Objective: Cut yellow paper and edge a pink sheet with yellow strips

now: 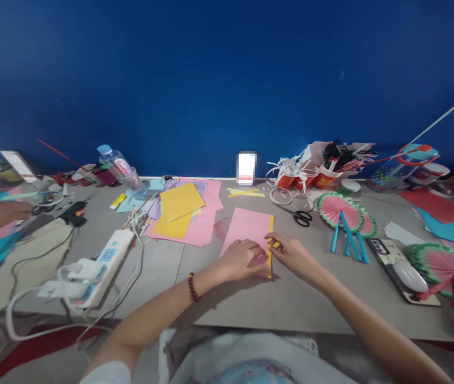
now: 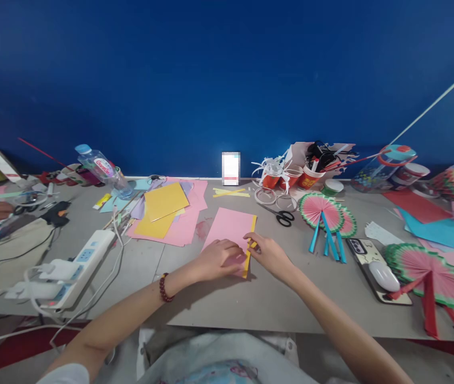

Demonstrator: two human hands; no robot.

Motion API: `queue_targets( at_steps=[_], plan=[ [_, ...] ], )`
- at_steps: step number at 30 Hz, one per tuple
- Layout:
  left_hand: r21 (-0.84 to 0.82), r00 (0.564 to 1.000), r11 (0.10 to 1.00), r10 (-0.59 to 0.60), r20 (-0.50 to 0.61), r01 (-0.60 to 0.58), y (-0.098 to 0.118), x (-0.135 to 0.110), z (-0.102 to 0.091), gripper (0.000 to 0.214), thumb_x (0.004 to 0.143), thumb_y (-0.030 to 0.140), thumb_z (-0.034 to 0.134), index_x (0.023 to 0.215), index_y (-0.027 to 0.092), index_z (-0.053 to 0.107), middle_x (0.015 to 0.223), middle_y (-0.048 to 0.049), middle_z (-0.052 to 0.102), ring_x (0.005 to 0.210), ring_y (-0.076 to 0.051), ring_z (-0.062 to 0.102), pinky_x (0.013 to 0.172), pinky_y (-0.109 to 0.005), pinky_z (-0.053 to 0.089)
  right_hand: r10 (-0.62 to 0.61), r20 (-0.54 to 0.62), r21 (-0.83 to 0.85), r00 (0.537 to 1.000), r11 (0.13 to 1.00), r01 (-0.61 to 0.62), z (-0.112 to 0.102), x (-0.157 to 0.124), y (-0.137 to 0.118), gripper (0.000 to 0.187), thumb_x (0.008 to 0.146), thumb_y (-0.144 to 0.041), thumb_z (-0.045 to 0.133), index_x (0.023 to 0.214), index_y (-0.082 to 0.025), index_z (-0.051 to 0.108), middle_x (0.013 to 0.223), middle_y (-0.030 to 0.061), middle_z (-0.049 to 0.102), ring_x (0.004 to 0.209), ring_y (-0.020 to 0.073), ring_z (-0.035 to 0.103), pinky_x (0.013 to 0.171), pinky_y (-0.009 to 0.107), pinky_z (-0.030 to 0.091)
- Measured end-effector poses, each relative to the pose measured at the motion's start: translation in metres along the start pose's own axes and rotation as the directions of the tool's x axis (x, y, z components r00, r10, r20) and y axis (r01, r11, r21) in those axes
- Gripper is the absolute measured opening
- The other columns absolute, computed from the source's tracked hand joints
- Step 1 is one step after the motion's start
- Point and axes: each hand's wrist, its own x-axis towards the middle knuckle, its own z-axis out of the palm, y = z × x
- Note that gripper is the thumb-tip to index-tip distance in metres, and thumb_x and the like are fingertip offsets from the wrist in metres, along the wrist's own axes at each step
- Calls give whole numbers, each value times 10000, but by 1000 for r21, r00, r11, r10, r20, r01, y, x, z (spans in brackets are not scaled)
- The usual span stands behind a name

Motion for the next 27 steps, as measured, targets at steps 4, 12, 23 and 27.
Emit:
queue_targets(
  at_steps=[4,12,23,27],
  plan=[
    [-2,1000,1000,7,6,-7,-4,19,-1,252,902,383,517,1015,201,649,1046,-69,678,1002,-228,603,834,-311,440,-21,5,19,1000,1000,21,-2,2,-1,330,801,-217,495,1117,-232,589,869,33,693,690,163,623,661,268,453],
    [-287,988,958,-34,-151,-11,-18,46,21,131,770,309,695,780,182,666,849,-25,704,858,-181,620,802,-279,424,42,-23,143,999,989,-39,-1,-1,-4,389,794,-291,546,1174,-210,528,787,12,692,649,160,619,640,268,465],
    [-388,970,922,-93,-226,-2,-24,47,35,143,756,312,716,678,198,677,815,-5,717,826,-165,622,834,-300,419,-28,-406,-349,914,928,-126,-56,17,66,288,869,-296,463,1057,-180,648,1043,127,666,998,281,591,887,422,449],
    [-400,975,916,-82,-208,-9,-23,48,34,120,770,275,680,678,199,688,833,-11,730,827,-167,638,843,-299,438,-1,-338,-376,941,917,-135,-62,25,93,283,849,-295,503,1040,-163,665,1028,135,676,990,285,605,886,423,459]
  ],
)
